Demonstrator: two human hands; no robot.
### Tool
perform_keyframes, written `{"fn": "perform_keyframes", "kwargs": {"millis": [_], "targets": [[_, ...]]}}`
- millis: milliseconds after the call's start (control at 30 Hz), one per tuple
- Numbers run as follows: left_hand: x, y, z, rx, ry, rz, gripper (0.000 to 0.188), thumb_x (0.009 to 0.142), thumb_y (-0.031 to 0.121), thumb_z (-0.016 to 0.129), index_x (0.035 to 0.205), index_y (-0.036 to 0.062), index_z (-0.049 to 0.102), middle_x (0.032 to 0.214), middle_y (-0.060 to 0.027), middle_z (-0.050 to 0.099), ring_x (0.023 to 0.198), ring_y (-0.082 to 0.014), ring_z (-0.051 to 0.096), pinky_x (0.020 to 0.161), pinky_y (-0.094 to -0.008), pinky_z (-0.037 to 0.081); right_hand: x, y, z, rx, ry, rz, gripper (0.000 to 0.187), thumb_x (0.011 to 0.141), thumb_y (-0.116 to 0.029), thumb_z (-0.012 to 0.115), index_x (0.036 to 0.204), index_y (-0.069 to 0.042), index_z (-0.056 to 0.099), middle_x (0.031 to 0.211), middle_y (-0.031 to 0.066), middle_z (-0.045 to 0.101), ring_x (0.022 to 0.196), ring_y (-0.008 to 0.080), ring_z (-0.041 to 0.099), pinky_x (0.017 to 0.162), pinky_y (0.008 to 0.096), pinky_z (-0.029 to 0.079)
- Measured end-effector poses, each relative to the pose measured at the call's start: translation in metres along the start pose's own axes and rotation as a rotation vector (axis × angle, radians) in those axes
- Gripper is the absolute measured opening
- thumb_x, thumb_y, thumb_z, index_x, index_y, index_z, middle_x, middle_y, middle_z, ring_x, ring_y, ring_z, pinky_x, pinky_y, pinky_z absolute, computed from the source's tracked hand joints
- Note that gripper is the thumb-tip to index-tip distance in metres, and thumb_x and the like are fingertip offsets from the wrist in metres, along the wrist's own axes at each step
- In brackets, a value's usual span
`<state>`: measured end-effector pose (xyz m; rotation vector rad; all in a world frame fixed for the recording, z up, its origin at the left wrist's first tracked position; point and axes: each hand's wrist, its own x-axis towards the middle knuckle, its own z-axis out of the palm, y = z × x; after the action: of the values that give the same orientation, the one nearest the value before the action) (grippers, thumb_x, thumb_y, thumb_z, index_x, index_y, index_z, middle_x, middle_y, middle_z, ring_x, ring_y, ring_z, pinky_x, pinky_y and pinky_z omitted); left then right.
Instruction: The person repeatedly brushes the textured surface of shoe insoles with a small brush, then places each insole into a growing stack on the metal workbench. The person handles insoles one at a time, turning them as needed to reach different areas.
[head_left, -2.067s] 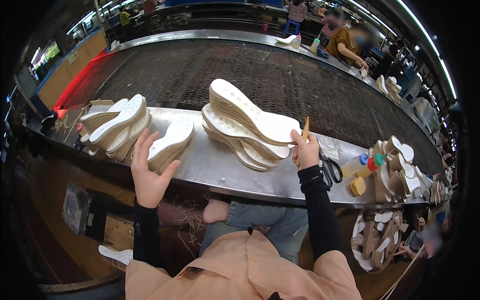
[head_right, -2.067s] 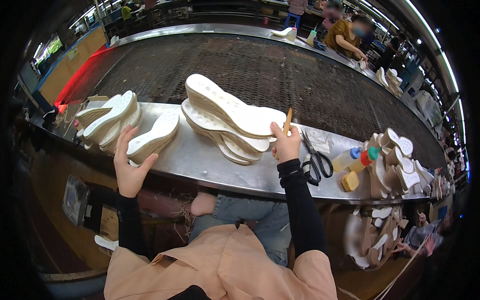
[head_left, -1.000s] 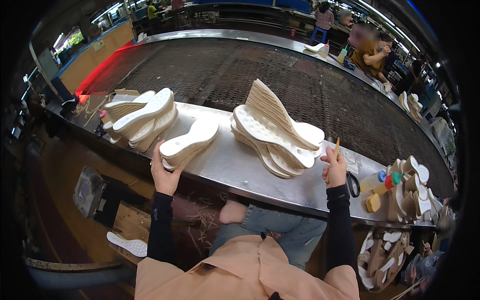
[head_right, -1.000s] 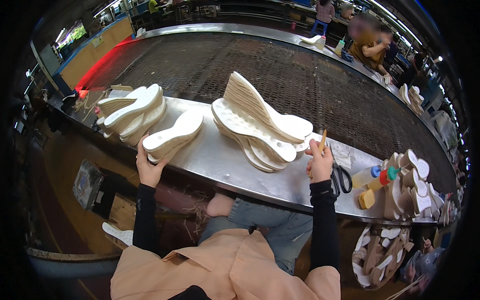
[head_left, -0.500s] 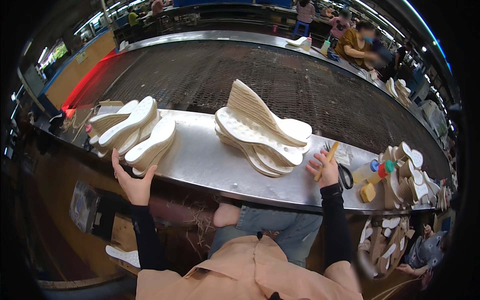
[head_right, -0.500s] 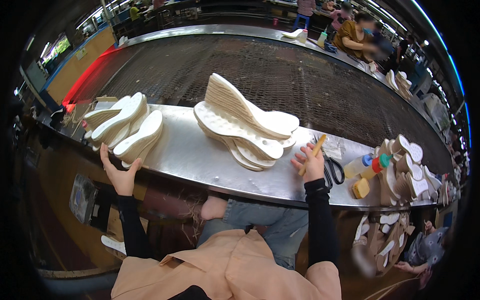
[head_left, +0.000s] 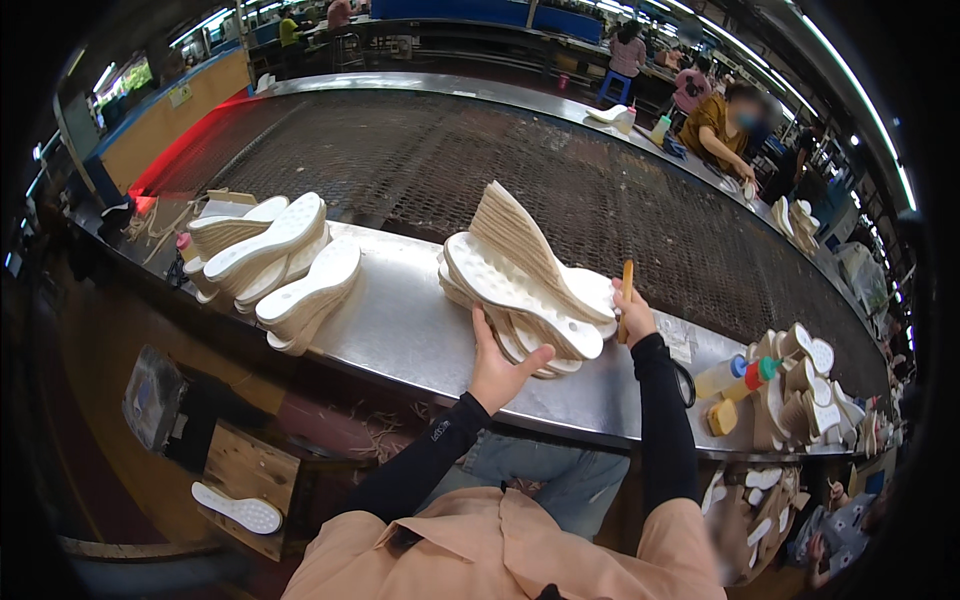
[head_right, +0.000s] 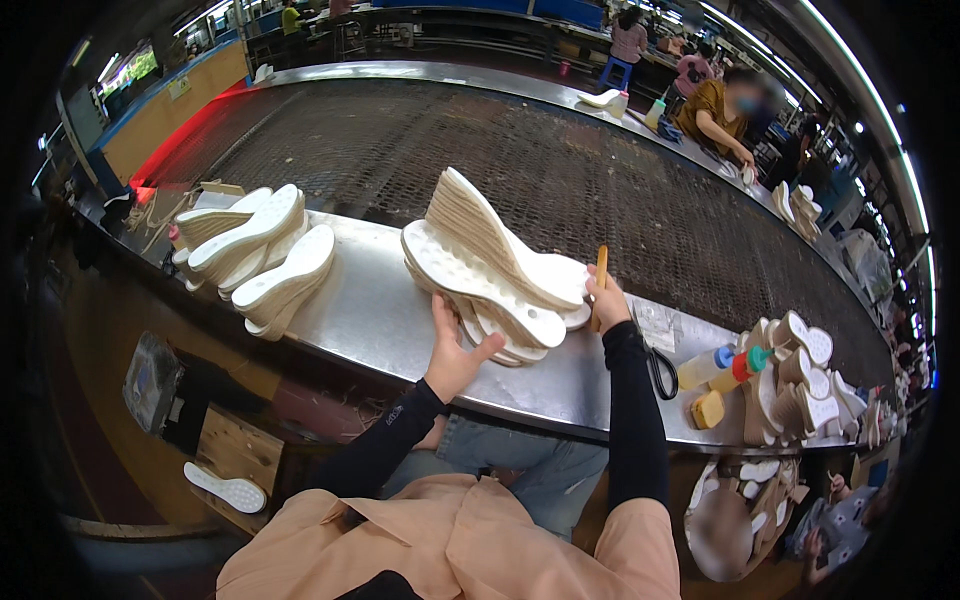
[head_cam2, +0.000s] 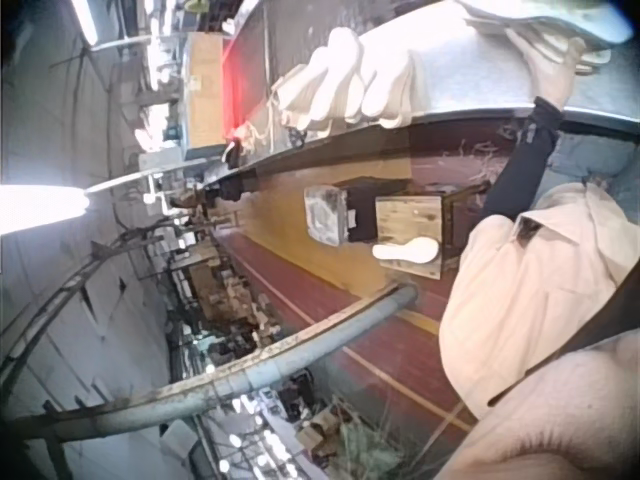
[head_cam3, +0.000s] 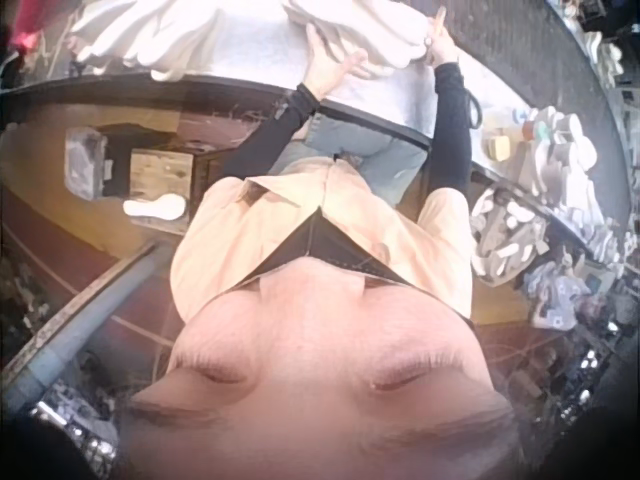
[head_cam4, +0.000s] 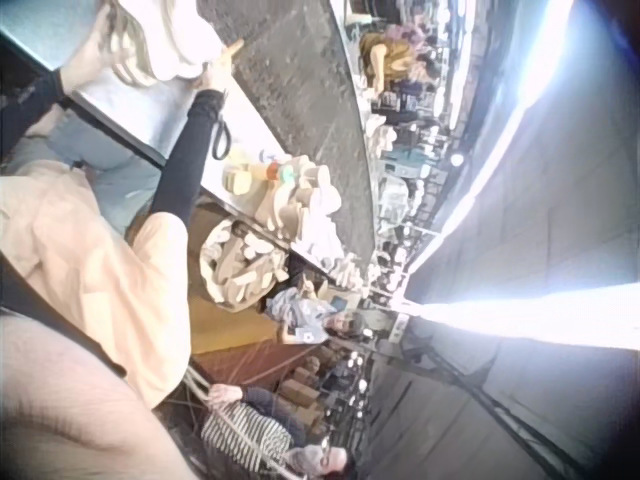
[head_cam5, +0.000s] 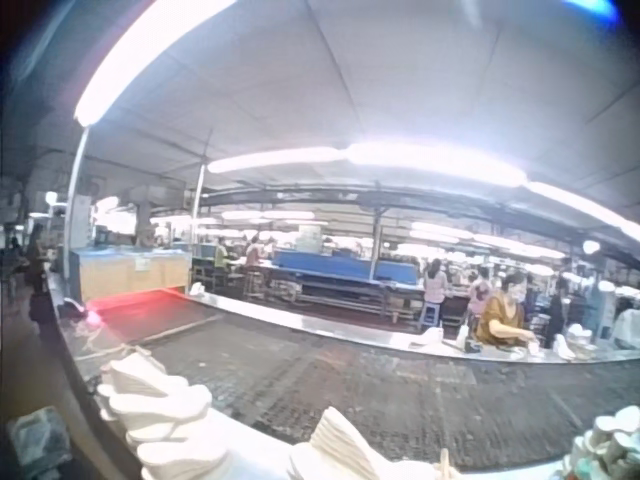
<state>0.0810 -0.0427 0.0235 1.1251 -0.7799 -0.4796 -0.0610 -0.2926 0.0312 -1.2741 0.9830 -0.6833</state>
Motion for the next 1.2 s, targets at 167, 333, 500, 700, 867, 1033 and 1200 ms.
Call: {"fn": "perform_keyframes", "kwargs": {"millis": [167,333,500,700,867,1033,1200], "targets": [[0.009,0.010,-0.013,-0.141,0.034,0.031,0.111,0.081,0.037,0.081,0.149,-0.0104,0.006,0.146,-0.0253,0.031,0.135,-0.0296,0.034,0.112,-0.0389,0.031,-0.034,0.026,0.013,-0.050,-0.023,-0.097,0.044,0.097,-0.009,0.056,0.140,-0.005,0.049,0.118,0.0026,0.059,0.098,0.0125,0.057,0.089,0.0263,0.046],[0.032,0.033,-0.055,-0.135,0.061,0.026,0.101,0.080,0.030,0.081,0.149,-0.0024,0.014,0.140,-0.0213,0.038,0.134,-0.0289,0.037,0.111,-0.0393,0.035,-0.113,0.028,0.065,0.111,-0.002,-0.037,0.047,0.096,-0.005,0.052,0.142,-0.005,0.043,0.098,0.0032,0.057,0.083,0.0112,0.058,0.067,0.0252,0.052],[0.061,0.053,-0.122,-0.173,-0.137,-0.196,0.096,0.083,0.022,0.078,0.151,-0.0050,0.015,0.146,-0.0283,0.035,0.136,-0.0331,0.038,0.111,-0.0413,0.034,-0.178,0.023,0.092,0.149,-0.203,0.116,0.046,0.098,-0.012,0.054,0.143,-0.010,0.042,0.105,0.0071,0.056,0.072,0.0147,0.062,0.063,0.0295,0.059],[0.030,0.067,-0.140,0.061,-0.101,-0.285,0.104,0.085,0.025,0.076,0.153,-0.0071,0.003,0.153,-0.0377,0.018,0.146,-0.0390,0.018,0.118,-0.0438,0.019,-0.113,-0.007,0.069,-0.089,-0.351,0.040,0.044,0.100,-0.016,0.053,0.143,-0.011,0.046,0.119,0.0070,0.057,0.095,0.0116,0.060,0.078,0.0273,0.053],[-0.008,0.075,-0.111,0.050,-0.162,-0.124,0.110,0.077,0.019,0.084,0.153,-0.0066,0.009,0.152,-0.0238,0.030,0.140,-0.0240,0.032,0.115,-0.0357,0.026,-0.082,-0.018,0.103,-0.098,-0.651,0.083,0.053,0.099,-0.014,0.054,0.149,-0.008,0.038,0.131,0.0047,0.055,0.111,0.0096,0.054,0.097,0.0267,0.044],[0.007,0.073,-0.122,-0.048,-0.007,-0.111,0.095,0.074,0.011,0.085,0.148,-0.0073,0.029,0.138,-0.0164,0.052,0.123,-0.0186,0.052,0.102,-0.0309,0.044,-0.100,-0.009,0.139,-0.046,-0.637,0.061,0.057,0.098,-0.013,0.056,0.151,-0.006,0.035,0.143,0.0053,0.047,0.121,0.0111,0.050,0.104,0.0262,0.038],[0.035,0.068,-0.165,0.010,0.010,-0.156,0.085,0.073,0.007,0.084,0.145,-0.0038,0.039,0.133,-0.0107,0.057,0.119,-0.0154,0.054,0.101,-0.0304,0.044,-0.107,0.009,0.178,0.108,-0.614,-0.019,0.057,0.098,-0.011,0.055,0.151,-0.006,0.034,0.141,0.0044,0.048,0.119,0.0098,0.049,0.103,0.0255,0.037]]}}
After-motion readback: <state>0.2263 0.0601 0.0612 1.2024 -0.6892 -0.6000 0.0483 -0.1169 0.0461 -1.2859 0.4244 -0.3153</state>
